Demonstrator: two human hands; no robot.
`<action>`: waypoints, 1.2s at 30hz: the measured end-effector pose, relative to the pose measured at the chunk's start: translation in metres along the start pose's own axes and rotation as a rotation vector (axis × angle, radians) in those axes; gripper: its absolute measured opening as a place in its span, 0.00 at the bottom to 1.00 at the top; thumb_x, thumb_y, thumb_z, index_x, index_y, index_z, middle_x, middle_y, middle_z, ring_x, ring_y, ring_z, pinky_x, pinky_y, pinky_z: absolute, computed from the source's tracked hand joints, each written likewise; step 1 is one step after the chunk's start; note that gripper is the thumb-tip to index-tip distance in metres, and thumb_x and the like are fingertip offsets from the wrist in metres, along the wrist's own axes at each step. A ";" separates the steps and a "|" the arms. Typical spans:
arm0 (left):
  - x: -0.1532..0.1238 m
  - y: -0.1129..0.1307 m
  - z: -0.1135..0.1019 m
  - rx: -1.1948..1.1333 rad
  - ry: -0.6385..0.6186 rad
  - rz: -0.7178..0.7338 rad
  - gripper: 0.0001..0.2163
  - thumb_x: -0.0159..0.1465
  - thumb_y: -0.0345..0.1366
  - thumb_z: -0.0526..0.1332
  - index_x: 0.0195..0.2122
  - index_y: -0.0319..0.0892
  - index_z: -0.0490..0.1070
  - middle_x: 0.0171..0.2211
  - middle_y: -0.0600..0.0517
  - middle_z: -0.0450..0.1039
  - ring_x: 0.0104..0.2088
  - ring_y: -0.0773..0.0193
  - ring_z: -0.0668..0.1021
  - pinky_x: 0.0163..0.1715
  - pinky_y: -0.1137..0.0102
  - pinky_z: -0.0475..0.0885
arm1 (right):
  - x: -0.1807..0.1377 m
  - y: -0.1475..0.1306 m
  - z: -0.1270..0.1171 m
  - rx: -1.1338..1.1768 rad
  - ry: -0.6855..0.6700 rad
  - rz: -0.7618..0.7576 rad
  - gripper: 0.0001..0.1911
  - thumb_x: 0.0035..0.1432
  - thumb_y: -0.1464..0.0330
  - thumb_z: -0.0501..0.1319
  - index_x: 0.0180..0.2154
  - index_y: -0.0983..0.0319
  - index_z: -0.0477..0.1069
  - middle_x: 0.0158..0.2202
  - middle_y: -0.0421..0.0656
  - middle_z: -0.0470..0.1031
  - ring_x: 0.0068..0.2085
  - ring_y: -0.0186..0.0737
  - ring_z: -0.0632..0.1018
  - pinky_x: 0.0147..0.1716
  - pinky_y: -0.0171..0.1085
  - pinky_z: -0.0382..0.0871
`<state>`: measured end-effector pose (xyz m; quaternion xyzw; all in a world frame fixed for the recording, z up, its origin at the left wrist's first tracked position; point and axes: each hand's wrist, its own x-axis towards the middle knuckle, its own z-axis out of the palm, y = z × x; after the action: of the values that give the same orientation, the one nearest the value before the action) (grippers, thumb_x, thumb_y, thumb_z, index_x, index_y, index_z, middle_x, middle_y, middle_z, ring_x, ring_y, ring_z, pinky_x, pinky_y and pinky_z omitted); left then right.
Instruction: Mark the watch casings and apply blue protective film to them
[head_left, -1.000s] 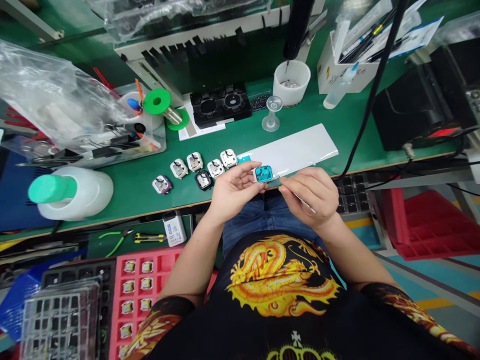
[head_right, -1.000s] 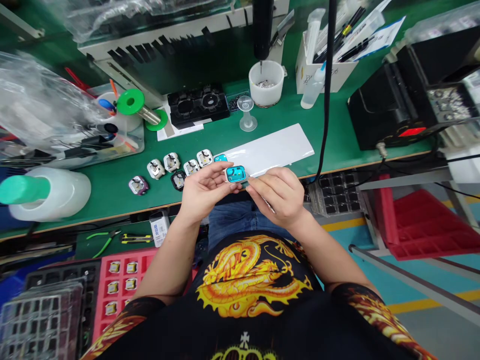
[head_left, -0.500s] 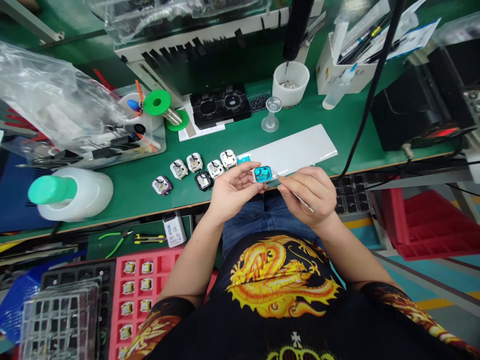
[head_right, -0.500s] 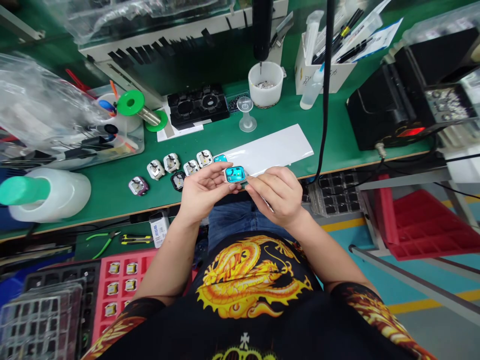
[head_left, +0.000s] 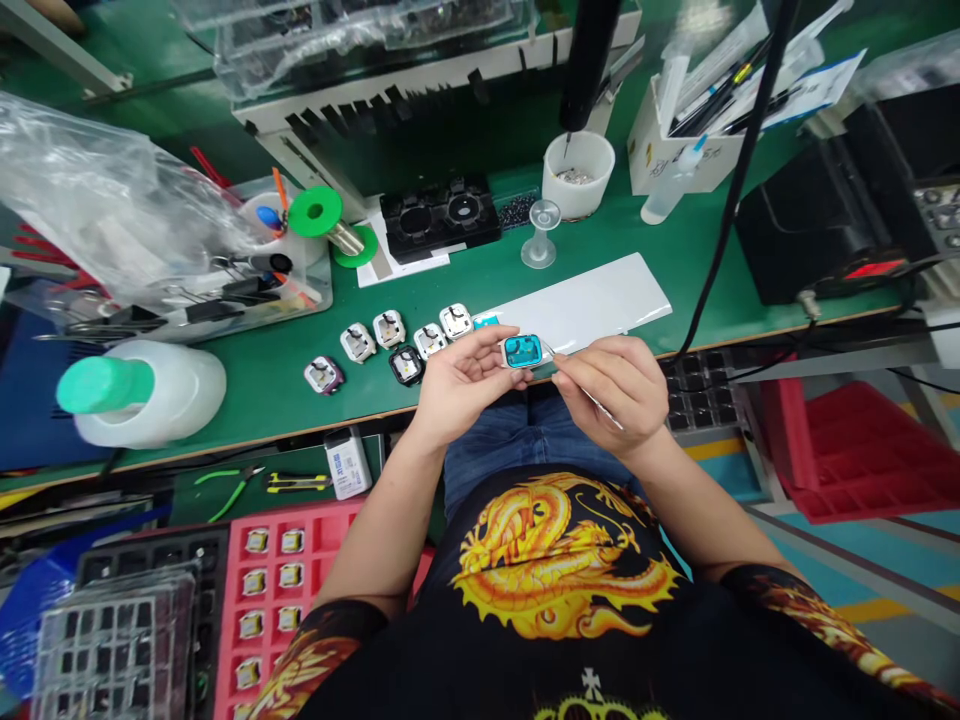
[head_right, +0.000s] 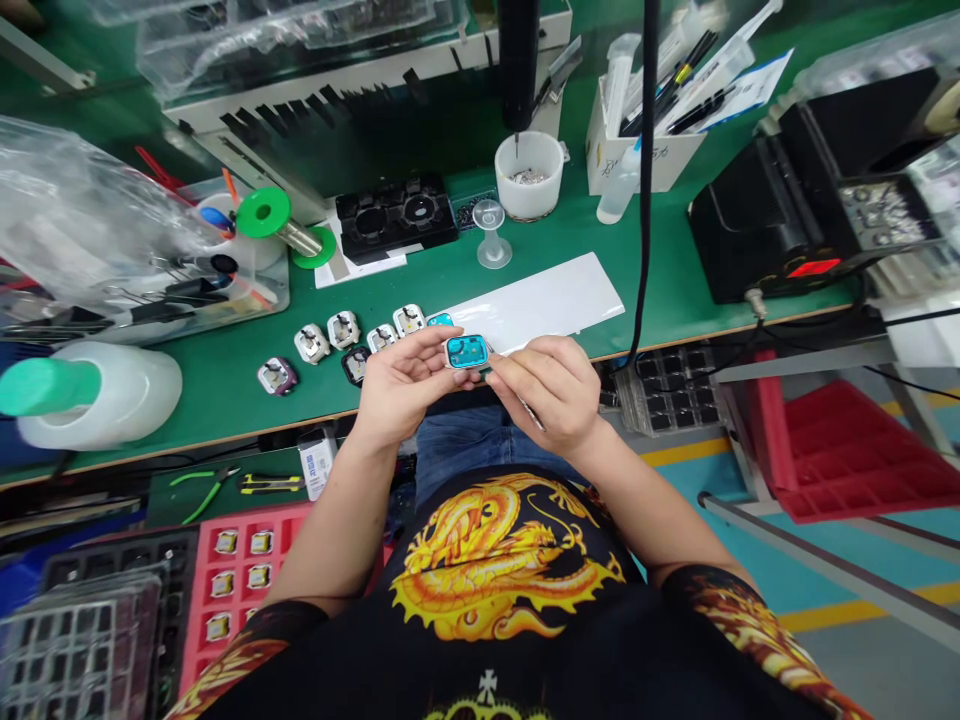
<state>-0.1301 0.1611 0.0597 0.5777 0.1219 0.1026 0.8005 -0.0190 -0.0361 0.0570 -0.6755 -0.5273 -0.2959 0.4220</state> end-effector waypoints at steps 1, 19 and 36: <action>0.000 0.000 0.000 -0.001 0.001 -0.002 0.24 0.59 0.34 0.81 0.56 0.43 0.81 0.44 0.47 0.86 0.40 0.60 0.88 0.43 0.66 0.89 | 0.001 0.000 0.000 0.000 0.000 -0.001 0.23 0.68 0.73 0.71 0.62 0.55 0.78 0.42 0.42 0.87 0.40 0.45 0.83 0.41 0.46 0.80; 0.000 0.000 0.000 -0.034 -0.015 0.003 0.23 0.59 0.31 0.81 0.55 0.43 0.82 0.45 0.48 0.87 0.40 0.61 0.89 0.44 0.67 0.89 | 0.004 -0.002 0.003 0.018 0.014 -0.001 0.16 0.67 0.74 0.72 0.56 0.60 0.79 0.41 0.44 0.86 0.39 0.44 0.82 0.41 0.46 0.82; 0.000 -0.001 -0.002 -0.033 -0.034 0.036 0.21 0.60 0.29 0.79 0.55 0.45 0.84 0.44 0.49 0.87 0.40 0.62 0.88 0.44 0.68 0.88 | 0.012 -0.010 0.009 0.082 0.025 0.054 0.11 0.71 0.72 0.70 0.53 0.58 0.80 0.41 0.42 0.86 0.40 0.41 0.82 0.42 0.44 0.81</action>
<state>-0.1305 0.1627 0.0577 0.5681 0.0961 0.1092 0.8100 -0.0260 -0.0218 0.0652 -0.6678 -0.5153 -0.2709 0.4638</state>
